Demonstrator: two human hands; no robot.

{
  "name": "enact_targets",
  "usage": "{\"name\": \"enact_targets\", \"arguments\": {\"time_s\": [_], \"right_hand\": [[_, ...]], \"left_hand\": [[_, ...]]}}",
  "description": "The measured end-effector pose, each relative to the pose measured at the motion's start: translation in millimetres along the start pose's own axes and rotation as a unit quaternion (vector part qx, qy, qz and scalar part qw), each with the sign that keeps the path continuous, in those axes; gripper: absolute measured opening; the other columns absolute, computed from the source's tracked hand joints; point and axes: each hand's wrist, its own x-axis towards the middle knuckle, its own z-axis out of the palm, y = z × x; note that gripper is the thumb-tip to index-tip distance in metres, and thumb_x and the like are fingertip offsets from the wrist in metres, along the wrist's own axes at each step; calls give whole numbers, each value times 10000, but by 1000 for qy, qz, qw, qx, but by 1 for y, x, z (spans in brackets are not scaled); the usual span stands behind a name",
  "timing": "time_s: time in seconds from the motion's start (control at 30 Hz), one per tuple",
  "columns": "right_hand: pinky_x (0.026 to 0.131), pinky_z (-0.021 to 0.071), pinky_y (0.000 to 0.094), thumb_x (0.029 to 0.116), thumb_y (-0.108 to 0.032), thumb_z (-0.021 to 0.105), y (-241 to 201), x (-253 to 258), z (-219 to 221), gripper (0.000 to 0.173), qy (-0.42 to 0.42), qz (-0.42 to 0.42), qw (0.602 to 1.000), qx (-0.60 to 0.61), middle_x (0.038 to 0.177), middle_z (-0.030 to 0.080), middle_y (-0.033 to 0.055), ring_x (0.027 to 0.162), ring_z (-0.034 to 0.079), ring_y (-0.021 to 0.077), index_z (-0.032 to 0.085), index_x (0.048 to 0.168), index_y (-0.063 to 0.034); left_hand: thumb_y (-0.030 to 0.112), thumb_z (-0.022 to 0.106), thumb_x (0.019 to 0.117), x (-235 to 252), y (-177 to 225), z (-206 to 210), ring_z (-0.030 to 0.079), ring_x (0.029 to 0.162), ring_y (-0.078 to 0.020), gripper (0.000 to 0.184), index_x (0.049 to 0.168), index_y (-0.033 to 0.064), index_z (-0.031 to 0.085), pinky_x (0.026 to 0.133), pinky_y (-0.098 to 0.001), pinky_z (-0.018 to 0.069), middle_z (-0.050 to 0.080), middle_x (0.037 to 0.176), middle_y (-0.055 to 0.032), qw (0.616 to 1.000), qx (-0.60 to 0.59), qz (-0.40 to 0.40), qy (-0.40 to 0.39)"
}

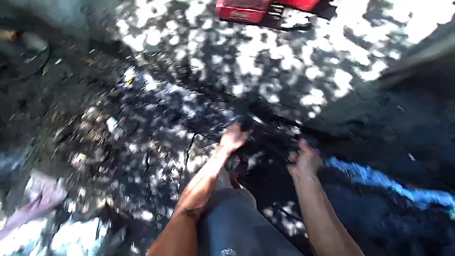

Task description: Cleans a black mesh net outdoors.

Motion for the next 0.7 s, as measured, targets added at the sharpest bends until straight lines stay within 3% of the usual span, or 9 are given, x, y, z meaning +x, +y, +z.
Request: {"name": "enact_targets", "arguments": {"time_s": [0.07, 0.17, 0.27, 0.4, 0.5, 0.53, 0.6, 0.67, 0.7], "right_hand": [[466, 394, 241, 1071, -370, 524, 1, 10, -7, 318, 25, -2, 1000, -4, 793, 607, -36, 503, 406, 42, 670, 1171, -106], [546, 472, 334, 1022, -377, 622, 10, 47, -34, 321, 106, -36, 994, 16, 870, 715, 32, 592, 540, 106, 758, 1042, -87], [817, 586, 475, 1038, -407, 586, -3, 61, -63, 350, 115, -84, 989, 29, 989, 761, 49, 894, 702, 180, 776, 1031, -113], [683, 559, 513, 1046, -371, 587, -33, 55, -79, 352, 108, -154, 982, -3, 837, 692, 89, 760, 663, 245, 727, 890, -89], [705, 575, 542, 1036, -356, 598, 3, 62, -76, 351, 95, -137, 985, -44, 828, 690, 108, 791, 688, 276, 695, 845, -78], [728, 572, 530, 1034, -361, 587, 6, 77, -88, 363, 103, -148, 983, -44, 824, 700, 99, 802, 692, 263, 709, 845, -76], [674, 544, 495, 1026, -317, 611, 6, 74, -94, 364, 113, -179, 977, -11, 740, 658, 93, 731, 660, 247, 679, 782, -55], [654, 531, 471, 1016, -278, 639, -20, 73, -110, 350, 108, -224, 968, 9, 708, 637, 87, 698, 641, 230, 656, 750, -51], [687, 542, 477, 1016, -273, 634, -31, 74, -119, 332, 92, -236, 967, -5, 741, 655, 96, 732, 655, 238, 671, 777, -47]], "left_hand": [[436, 621, 1011, -3, 15, 13, 684, 1140, -291, 455, 1360, 144, 633, 962, -575, 563, 692, 1272, -137, 997, 14, 79, 2], [357, 700, 992, -36, 63, 22, 725, 814, -185, 321, 1201, 113, 697, 736, -417, 640, 746, 963, -58, 977, -150, 153, 20], [297, 564, 1039, -30, 57, 45, 573, 529, -69, 205, 922, 151, 648, 510, -263, 527, 610, 649, 80, 930, -291, 217, 54], [335, 574, 1063, 22, 46, 95, 568, 645, -79, 395, 1281, 6, 581, 606, -314, 547, 621, 856, -23, 974, -54, 193, 102], [255, 475, 1106, -8, 121, 101, 580, 610, -65, 228, 1197, 62, 557, 553, -271, 545, 604, 784, 26, 964, -143, 210, 73], [256, 420, 1117, -9, 139, 113, 565, 540, -51, 215, 1050, 111, 564, 500, -241, 521, 594, 688, 53, 951, -183, 237, 71], [226, 411, 1110, -6, 120, 121, 547, 545, -41, 266, 1000, 57, 584, 529, -234, 507, 588, 676, 27, 949, -149, 263, 92], [248, 528, 1081, 20, 90, 141, 602, 774, -67, 405, 1354, -51, 521, 738, -305, 570, 649, 986, -71, 963, -39, 255, 81], [268, 560, 1065, 32, 92, 148, 604, 751, -68, 437, 1373, -39, 511, 698, -306, 570, 652, 987, -67, 962, -28, 261, 81]]}}
